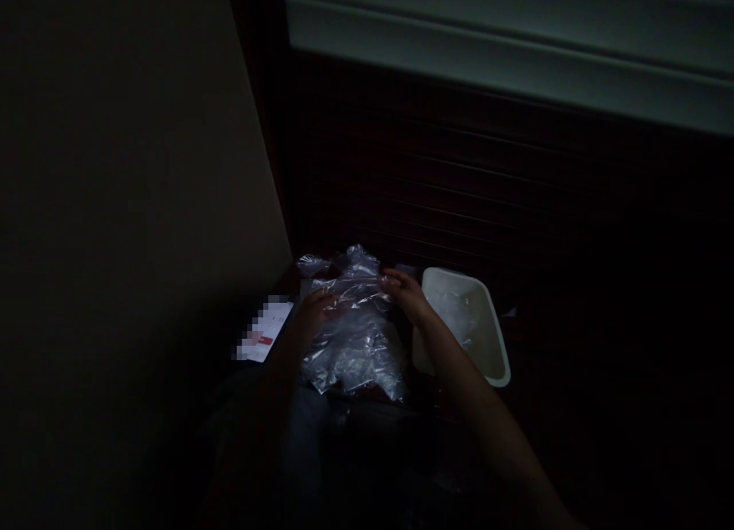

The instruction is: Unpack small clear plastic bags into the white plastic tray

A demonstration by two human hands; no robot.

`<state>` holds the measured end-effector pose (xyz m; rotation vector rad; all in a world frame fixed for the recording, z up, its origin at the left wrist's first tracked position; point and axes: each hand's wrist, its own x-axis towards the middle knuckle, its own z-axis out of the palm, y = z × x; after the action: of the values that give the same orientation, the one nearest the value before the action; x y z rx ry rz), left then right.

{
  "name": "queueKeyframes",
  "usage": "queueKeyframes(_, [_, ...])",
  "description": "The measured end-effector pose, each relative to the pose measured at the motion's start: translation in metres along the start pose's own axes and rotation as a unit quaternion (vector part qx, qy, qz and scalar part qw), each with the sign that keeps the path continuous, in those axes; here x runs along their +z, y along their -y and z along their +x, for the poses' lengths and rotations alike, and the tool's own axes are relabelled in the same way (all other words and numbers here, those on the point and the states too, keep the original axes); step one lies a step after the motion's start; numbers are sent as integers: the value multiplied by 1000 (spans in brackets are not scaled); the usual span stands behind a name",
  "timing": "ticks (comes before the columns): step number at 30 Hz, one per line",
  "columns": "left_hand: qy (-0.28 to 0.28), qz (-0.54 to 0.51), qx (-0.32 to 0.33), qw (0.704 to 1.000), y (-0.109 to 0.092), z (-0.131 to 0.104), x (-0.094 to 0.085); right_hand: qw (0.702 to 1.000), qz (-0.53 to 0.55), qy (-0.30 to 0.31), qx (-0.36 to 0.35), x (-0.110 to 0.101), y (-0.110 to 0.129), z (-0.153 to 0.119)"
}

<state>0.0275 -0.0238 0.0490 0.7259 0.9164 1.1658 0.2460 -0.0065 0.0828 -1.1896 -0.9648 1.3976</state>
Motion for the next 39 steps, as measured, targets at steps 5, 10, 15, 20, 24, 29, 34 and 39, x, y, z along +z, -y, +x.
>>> queueKeyframes(5, [41, -30, -7, 999, -3, -2, 1, 998, -25, 36, 36, 1, 3, -6])
queueKeyframes(10, [38, -42, -3, 998, -2, 0, -1, 989, -45, 113, 86, 3, 7, -11])
queueKeyframes(15, [24, -17, 10, 1000, -5, -1, -1, 981, -10, 147, 124, 3, 13, -13])
queueKeyframes(20, [-22, 21, 33, 999, -6, 0, -3, 985, -45, 130, 105, 1, 11, -13])
queueKeyframes(24, [-36, 49, 27, 998, -4, 3, -6, 991, -42, 98, 75, 2, 9, -11])
queueKeyframes(29, [-41, 85, -10, 995, -3, 5, -8, 998, -20, 45, 49, 4, 10, -10])
queueKeyframes(34, [5, 36, -21, 999, -3, 3, -7, 998, -2, 37, 42, 3, 12, -10])
queueKeyframes(39, [-10, 69, -7, 998, -2, 1, -6, 998, 13, 32, 49, 1, 10, -6])
